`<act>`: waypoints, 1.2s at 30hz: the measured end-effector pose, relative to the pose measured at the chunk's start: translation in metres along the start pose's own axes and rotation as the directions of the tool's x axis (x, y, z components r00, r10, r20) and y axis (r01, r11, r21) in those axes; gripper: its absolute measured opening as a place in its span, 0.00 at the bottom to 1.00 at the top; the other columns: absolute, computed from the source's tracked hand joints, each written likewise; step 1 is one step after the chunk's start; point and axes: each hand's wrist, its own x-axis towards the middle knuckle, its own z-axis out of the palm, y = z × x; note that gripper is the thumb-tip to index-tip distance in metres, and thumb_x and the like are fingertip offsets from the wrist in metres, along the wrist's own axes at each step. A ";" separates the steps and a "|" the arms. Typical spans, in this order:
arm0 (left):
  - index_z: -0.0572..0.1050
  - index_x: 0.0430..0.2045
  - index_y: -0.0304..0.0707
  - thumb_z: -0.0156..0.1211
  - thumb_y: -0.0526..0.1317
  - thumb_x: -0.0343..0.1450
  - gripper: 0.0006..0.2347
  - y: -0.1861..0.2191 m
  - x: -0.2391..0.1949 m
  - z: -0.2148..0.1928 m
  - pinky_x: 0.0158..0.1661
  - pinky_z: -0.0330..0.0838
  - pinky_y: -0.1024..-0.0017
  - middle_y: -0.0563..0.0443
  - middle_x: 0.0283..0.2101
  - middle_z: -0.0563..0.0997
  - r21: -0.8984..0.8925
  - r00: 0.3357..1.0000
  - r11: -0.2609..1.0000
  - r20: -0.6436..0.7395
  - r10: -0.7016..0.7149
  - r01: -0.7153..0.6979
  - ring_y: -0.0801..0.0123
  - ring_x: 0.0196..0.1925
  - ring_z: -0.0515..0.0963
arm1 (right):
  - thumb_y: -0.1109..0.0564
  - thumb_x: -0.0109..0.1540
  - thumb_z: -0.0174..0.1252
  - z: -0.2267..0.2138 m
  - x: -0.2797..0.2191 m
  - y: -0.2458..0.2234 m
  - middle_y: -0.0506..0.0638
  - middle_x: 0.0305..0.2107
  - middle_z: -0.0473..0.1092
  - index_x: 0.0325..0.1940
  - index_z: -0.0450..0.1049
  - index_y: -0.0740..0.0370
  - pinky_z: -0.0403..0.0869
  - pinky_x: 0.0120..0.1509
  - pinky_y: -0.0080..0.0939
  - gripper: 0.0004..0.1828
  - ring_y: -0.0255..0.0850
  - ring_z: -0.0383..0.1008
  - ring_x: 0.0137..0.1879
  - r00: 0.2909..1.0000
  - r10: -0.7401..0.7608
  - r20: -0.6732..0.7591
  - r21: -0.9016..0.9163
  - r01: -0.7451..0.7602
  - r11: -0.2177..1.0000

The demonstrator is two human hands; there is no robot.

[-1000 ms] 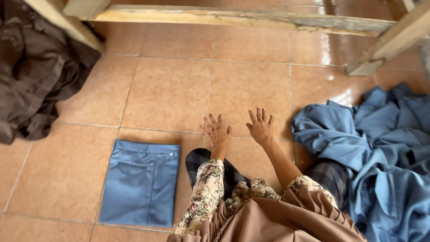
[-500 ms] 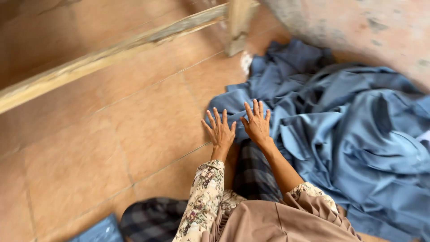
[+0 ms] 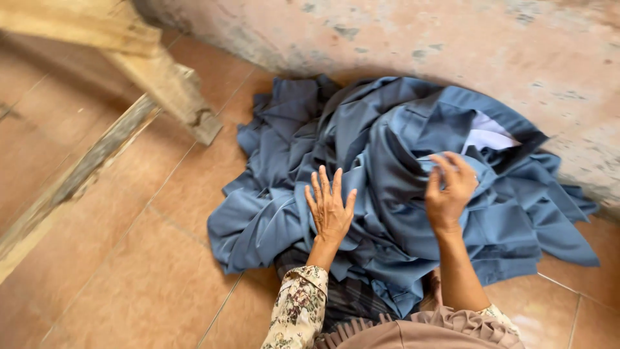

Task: The person sits on a tiled floor and folds a pair of blue trousers by hand. They smooth the fabric, fold the legs together, and then fold the garment into a neat rectangle before placing it aside.

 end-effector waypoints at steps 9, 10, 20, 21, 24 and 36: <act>0.62 0.67 0.69 0.74 0.47 0.59 0.38 0.126 0.039 0.026 0.34 0.75 0.65 0.51 0.72 0.65 -0.025 0.880 0.880 0.037 0.474 -0.473 0.63 0.32 0.80 | 0.55 0.74 0.59 0.041 -0.094 0.266 0.61 0.55 0.66 0.73 0.58 0.52 0.76 0.51 0.59 0.25 0.53 0.72 0.54 0.549 0.834 -0.064 0.563 -0.670 0.484; 0.62 0.67 0.69 0.74 0.47 0.59 0.38 0.115 0.031 0.048 0.34 0.75 0.65 0.51 0.72 0.65 -0.032 0.878 0.878 0.038 0.478 -0.477 0.63 0.32 0.80 | 0.55 0.74 0.59 0.043 -0.091 0.279 0.61 0.55 0.66 0.73 0.58 0.52 0.76 0.51 0.59 0.25 0.53 0.72 0.54 0.546 0.835 -0.070 0.559 -0.671 0.486; 0.79 0.47 0.54 0.67 0.32 0.63 0.19 -0.037 -0.004 -0.028 0.47 0.75 0.67 0.52 0.48 0.77 -0.173 0.978 0.971 -0.156 0.137 -0.163 0.60 0.46 0.81 | 0.62 0.50 0.66 0.089 -0.032 0.287 0.48 0.32 0.73 0.49 0.77 0.50 0.73 0.26 0.44 0.23 0.41 0.74 0.32 0.319 0.880 0.353 0.512 -0.853 0.103; 0.80 0.48 0.50 0.69 0.28 0.61 0.21 -0.054 -0.010 -0.045 0.51 0.75 0.65 0.51 0.49 0.77 -0.228 0.979 0.968 -0.194 0.062 -0.107 0.59 0.49 0.81 | 0.64 0.49 0.63 0.086 -0.012 0.252 0.47 0.31 0.72 0.46 0.75 0.51 0.70 0.22 0.38 0.22 0.38 0.71 0.29 0.359 0.853 0.378 0.493 -0.858 0.143; 0.80 0.50 0.50 0.70 0.28 0.61 0.22 -0.101 -0.058 -0.082 0.54 0.73 0.64 0.52 0.50 0.78 -0.191 0.986 0.979 -0.129 -0.101 0.075 0.59 0.53 0.80 | 0.66 0.50 0.59 0.090 0.018 0.169 0.45 0.31 0.67 0.47 0.73 0.51 0.67 0.19 0.31 0.22 0.35 0.69 0.28 0.490 0.708 0.508 0.522 -0.829 0.200; 0.75 0.57 0.44 0.55 0.40 0.76 0.14 -0.136 -0.055 -0.093 0.28 0.80 0.72 0.35 0.53 0.80 -0.492 0.750 0.570 0.359 -0.556 0.658 0.58 0.25 0.85 | 0.42 0.65 0.71 0.111 0.104 -0.022 0.48 0.47 0.70 0.49 0.78 0.47 0.73 0.56 0.54 0.15 0.54 0.74 0.57 0.777 0.152 0.610 0.248 -0.370 0.895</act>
